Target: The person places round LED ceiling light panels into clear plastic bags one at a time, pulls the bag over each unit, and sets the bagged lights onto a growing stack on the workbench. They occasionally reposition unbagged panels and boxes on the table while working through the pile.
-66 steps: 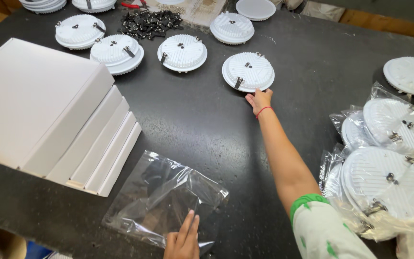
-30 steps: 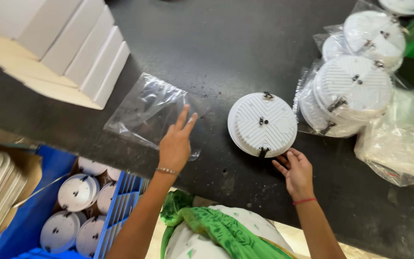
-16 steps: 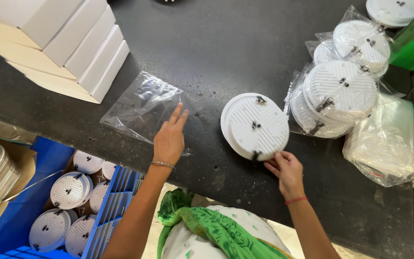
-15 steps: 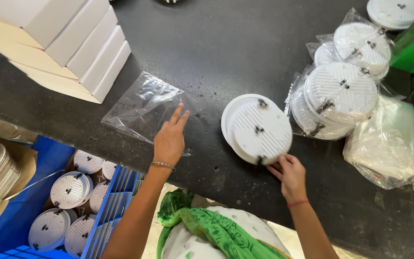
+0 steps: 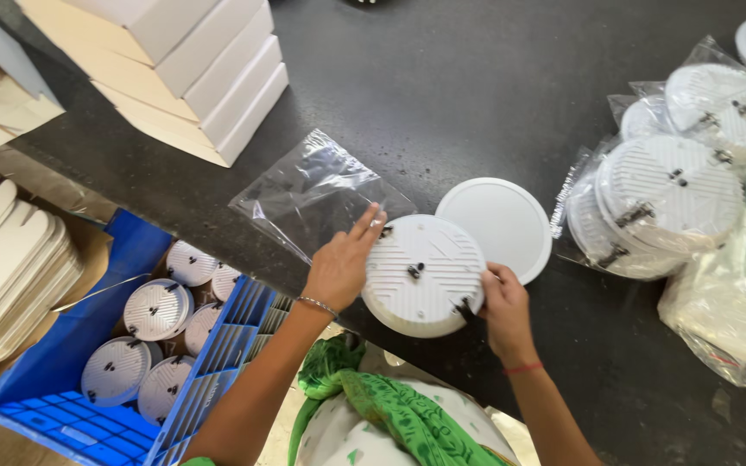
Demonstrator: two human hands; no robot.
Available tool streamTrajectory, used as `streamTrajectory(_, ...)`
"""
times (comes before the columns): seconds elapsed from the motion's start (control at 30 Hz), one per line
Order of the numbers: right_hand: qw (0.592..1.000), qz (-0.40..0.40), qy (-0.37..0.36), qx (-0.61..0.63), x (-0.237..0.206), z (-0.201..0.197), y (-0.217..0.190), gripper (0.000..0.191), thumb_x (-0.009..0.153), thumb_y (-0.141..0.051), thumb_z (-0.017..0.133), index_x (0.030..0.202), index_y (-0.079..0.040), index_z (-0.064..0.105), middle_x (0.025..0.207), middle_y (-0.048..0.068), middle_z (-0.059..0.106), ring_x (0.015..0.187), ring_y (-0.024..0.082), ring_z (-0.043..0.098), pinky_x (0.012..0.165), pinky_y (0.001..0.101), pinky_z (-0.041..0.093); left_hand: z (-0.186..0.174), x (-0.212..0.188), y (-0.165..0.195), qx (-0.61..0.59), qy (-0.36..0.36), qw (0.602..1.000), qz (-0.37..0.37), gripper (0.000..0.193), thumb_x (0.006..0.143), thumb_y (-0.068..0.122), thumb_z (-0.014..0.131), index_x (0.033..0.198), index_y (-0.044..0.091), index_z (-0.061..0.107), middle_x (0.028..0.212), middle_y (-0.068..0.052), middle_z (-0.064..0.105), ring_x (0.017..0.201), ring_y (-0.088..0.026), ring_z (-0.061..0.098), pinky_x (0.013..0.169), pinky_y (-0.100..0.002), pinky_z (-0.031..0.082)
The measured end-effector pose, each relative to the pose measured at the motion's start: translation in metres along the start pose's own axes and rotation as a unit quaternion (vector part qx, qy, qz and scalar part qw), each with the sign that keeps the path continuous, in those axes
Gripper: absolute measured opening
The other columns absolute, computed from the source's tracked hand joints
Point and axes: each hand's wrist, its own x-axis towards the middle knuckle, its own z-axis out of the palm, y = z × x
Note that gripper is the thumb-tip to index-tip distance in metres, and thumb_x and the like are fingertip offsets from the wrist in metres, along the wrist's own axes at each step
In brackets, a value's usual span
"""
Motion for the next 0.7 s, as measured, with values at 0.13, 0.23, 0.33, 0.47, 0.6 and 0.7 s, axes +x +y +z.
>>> streamTrajectory(0.13,0.998,0.047,-0.047,0.008,0.022,0.06,-0.007,0.032,0.108,-0.021,0.051,0.129,0.0,0.062,0.102,0.008,0.07,0.082,0.013,0.066,0.069,0.0283,0.058,0.005,-0.009,-0.018,-0.001,-0.002,1.0,-0.007,0.074,0.08,-0.006,0.052,0.151,0.014,0.045,0.163,0.001,0.037,0.086,-0.03,0.065,0.075,-0.042,0.058)
streamTrajectory(0.23,0.978,0.13,-0.138,0.086,0.023,0.081,-0.01,0.033,0.104,-0.018,0.05,0.133,-0.002,0.055,0.113,0.006,0.072,0.097,0.013,0.069,0.079,0.0301,0.06,0.008,-0.009,-0.038,0.011,0.02,1.0,-0.012,0.068,0.084,-0.002,0.051,0.15,0.013,0.046,0.163,0.0,0.039,0.085,-0.03,0.066,0.074,-0.042,0.058)
streamTrajectory(0.33,0.966,0.16,-0.193,0.065,0.019,0.105,0.0,0.045,0.093,-0.003,0.054,0.138,-0.006,0.051,0.12,0.002,0.069,0.104,0.013,0.068,0.085,0.0352,0.062,0.011,-0.007,-0.056,0.006,0.005,1.0,-0.024,0.066,0.085,0.0,0.051,0.15,0.013,0.046,0.163,0.0,0.039,0.082,-0.031,0.067,0.072,-0.043,0.057)
streamTrajectory(0.47,0.977,0.109,-0.183,0.032,0.026,0.138,0.015,0.044,0.094,-0.001,0.056,0.138,0.001,0.053,0.117,0.009,0.068,0.102,0.018,0.068,0.085,0.0371,0.062,0.005,-0.005,-0.071,0.011,-0.022,1.0,-0.018,0.067,0.083,0.002,0.052,0.149,0.012,0.045,0.163,-0.001,0.038,0.082,-0.03,0.068,0.069,-0.045,0.057)
streamTrajectory(0.6,0.981,0.073,-0.178,0.004,0.042,0.163,0.022,0.043,0.094,-0.001,0.056,0.136,0.002,0.057,0.115,0.01,0.069,0.1,0.018,0.069,0.082,0.0355,0.062,-0.008,0.003,-0.078,-0.017,-0.029,0.999,0.001,0.074,0.083,0.0,0.052,0.155,0.013,0.04,0.162,-0.001,0.038,0.084,-0.031,0.07,0.07,-0.044,0.057)
streamTrajectory(0.7,0.985,0.056,-0.164,-0.006,0.061,0.18,0.028,0.041,0.094,-0.001,0.055,0.135,0.002,0.056,0.118,0.008,0.069,0.1,0.016,0.068,0.08,0.035,0.061,-0.018,0.003,-0.079,-0.059,-0.064,0.996,0.015,0.077,0.08,0.001,0.055,0.154,0.014,0.039,0.163,-0.001,0.036,0.091,-0.031,0.071,0.073,-0.046,0.056)
